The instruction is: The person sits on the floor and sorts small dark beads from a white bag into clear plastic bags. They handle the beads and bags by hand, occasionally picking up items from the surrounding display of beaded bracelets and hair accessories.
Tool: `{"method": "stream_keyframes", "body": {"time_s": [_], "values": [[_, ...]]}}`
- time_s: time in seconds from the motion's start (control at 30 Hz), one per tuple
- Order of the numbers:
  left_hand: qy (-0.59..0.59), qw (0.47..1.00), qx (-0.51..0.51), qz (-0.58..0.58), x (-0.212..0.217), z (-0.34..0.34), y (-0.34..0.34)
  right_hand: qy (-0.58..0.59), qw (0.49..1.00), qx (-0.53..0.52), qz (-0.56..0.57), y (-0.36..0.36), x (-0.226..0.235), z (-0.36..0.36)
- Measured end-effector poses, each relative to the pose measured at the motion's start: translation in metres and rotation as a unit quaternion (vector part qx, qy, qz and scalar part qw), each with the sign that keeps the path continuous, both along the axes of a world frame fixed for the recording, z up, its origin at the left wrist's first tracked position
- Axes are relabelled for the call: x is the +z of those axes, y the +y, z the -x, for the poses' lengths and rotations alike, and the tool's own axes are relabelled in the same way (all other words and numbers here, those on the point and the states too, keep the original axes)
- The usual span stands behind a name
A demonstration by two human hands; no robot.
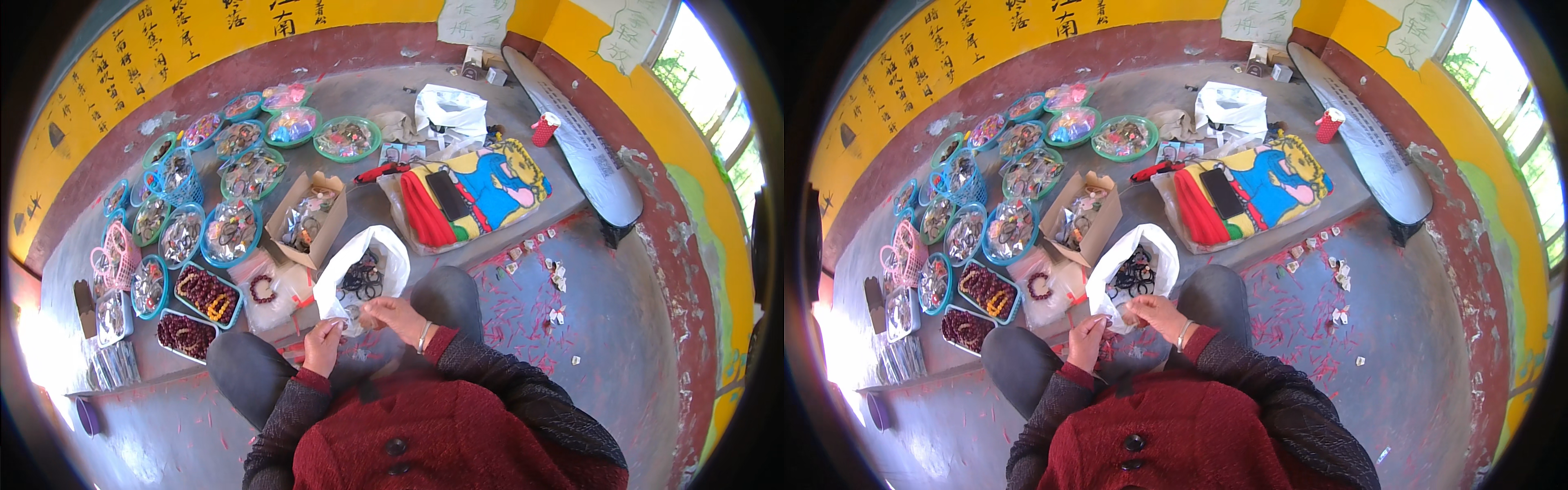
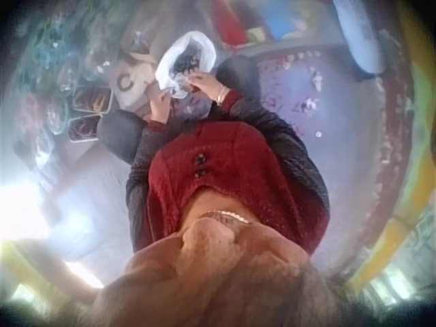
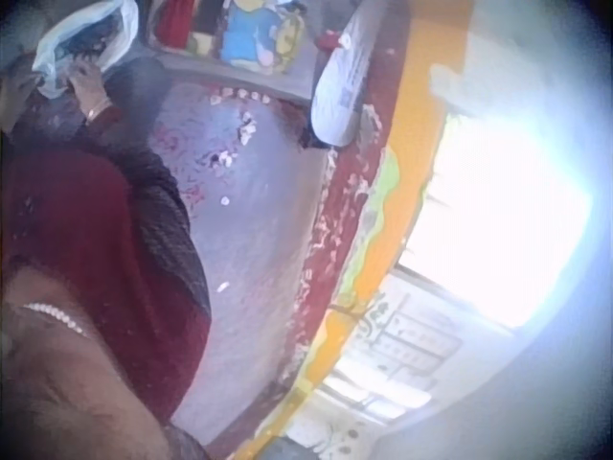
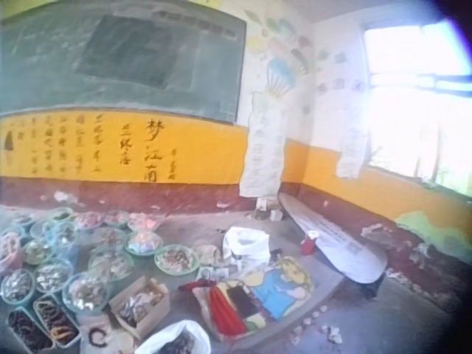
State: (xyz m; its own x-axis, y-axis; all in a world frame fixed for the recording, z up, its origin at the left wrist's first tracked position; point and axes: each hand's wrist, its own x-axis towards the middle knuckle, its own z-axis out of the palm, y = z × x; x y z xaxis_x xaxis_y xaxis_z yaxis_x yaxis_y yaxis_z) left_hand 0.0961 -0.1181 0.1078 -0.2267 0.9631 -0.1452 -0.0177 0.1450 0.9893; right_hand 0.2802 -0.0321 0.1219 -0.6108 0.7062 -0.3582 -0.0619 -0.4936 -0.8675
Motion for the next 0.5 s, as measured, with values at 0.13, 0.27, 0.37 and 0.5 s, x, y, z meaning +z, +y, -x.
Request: {"method": "stream_keyframes", "body": {"time_s": [0.13,0.27,0.37,0.5], "values": [[-0.071,0.996,0.005,0.051,0.0,-0.002,0.0,-0.06,0.996,-0.012,-0.066,-0.004,-0.003,0.002],[-0.179,0.972,-0.038,0.148,-0.001,0.004,0.001,-0.102,0.978,-0.034,-0.179,-0.009,-0.007,0.006],[-0.216,0.962,-0.043,0.161,-0.001,0.004,0.0,-0.219,0.938,-0.031,-0.266,-0.014,0.01,0.008],[-0.247,0.958,-0.008,0.145,0.001,0.003,0.001,-0.243,0.858,-0.095,-0.442,-0.012,-0.008,0.008]]}}
